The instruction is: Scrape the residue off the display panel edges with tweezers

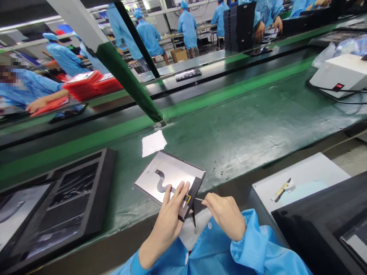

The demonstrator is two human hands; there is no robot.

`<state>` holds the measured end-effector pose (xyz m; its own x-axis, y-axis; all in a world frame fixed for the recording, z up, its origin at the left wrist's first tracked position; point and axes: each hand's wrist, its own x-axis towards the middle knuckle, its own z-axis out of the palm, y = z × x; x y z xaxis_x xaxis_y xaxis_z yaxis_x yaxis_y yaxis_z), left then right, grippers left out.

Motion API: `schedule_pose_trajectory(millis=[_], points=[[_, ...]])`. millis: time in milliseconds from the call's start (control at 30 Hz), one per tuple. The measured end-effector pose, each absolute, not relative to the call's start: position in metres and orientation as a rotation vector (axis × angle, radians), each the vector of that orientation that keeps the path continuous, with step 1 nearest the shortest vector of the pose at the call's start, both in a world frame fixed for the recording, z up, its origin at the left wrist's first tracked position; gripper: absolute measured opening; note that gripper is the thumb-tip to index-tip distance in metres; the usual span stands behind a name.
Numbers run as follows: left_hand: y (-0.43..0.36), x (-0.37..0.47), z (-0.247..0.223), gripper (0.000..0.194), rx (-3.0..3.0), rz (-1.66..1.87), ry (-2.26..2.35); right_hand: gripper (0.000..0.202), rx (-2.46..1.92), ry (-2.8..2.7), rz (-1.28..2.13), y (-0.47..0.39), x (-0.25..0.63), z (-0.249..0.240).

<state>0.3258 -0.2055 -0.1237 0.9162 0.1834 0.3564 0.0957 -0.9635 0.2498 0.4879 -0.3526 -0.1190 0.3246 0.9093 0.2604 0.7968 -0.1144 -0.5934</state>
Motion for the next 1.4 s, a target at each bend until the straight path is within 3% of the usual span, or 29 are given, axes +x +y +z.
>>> schedule_pose_trajectory(millis=[500, 933, 1400], points=[[-0.203, 0.324, -0.123, 0.085, 2.800, 0.571, 0.143, 0.046, -1.586, -0.855, 1.145, -0.341, 0.499, -0.116], [-0.203, 0.326, -0.126, 0.073, 2.789, 0.608, 0.146, 0.058, -1.529, -0.763, 1.190, -0.343, 0.495, -0.126], [-0.202, 0.326, -0.124, 0.074, 2.813, 0.593, 0.097, 0.061, -1.436, -0.660, 1.209, -0.342, 0.485, -0.140]])
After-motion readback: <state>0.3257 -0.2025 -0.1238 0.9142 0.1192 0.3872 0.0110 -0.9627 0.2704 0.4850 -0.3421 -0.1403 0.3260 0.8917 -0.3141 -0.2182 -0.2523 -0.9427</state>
